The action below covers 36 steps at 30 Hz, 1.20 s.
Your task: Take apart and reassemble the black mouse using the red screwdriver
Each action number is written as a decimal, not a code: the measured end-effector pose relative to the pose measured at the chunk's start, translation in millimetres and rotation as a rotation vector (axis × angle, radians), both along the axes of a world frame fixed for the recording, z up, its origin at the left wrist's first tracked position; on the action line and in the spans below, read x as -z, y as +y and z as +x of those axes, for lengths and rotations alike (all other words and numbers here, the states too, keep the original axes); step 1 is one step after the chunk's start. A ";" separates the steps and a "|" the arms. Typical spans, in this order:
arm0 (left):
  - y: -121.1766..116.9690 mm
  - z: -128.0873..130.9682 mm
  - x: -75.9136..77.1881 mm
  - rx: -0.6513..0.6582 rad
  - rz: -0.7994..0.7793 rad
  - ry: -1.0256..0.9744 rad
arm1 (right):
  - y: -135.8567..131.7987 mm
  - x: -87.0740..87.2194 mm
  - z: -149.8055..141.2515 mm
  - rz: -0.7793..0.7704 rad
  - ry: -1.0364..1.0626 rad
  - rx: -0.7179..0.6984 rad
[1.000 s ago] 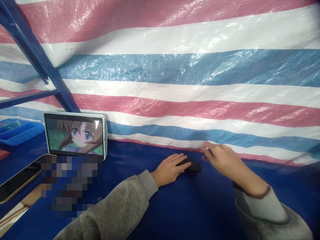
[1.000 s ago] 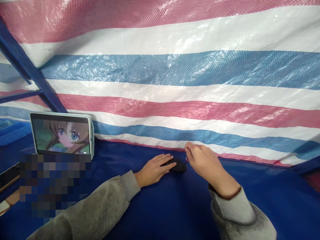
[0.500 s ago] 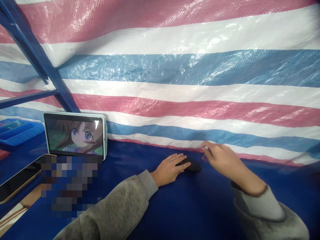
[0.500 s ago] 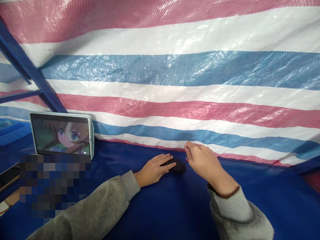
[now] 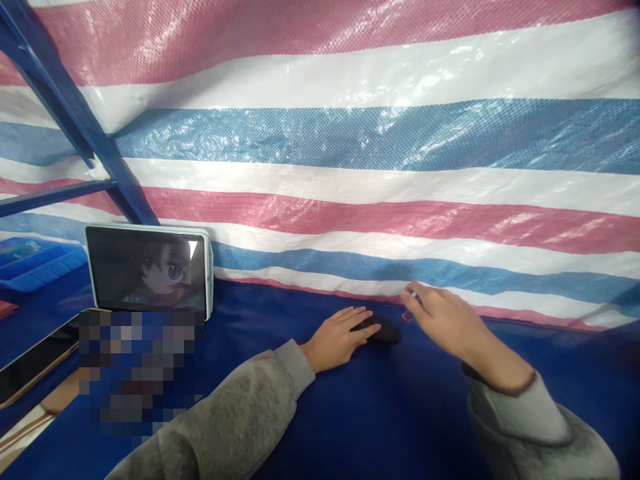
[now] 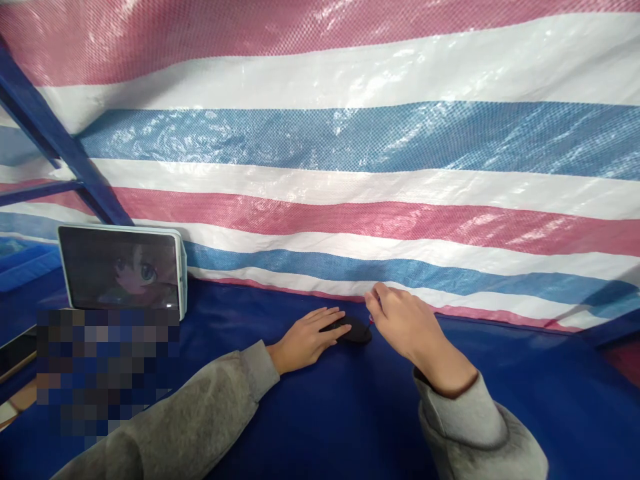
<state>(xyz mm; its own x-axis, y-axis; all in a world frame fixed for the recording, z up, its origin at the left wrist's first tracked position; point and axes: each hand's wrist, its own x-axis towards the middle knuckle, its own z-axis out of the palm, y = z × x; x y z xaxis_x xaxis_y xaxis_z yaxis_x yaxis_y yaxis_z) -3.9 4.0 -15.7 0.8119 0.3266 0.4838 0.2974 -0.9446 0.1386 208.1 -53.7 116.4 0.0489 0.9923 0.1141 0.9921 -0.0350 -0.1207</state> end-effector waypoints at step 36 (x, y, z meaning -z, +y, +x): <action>-0.3 -0.7 -0.9 -0.001 -0.024 0.015 | 1.4 1.8 -0.1 0.023 -0.073 0.032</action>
<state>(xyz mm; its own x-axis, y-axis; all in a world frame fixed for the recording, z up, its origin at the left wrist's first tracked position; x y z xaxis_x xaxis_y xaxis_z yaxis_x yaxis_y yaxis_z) -4.6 3.6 -14.8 0.8189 0.3386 0.4634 0.3003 -0.9409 0.1568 208.0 -52.3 114.6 0.0714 0.9873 0.1418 0.9967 -0.0650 -0.0492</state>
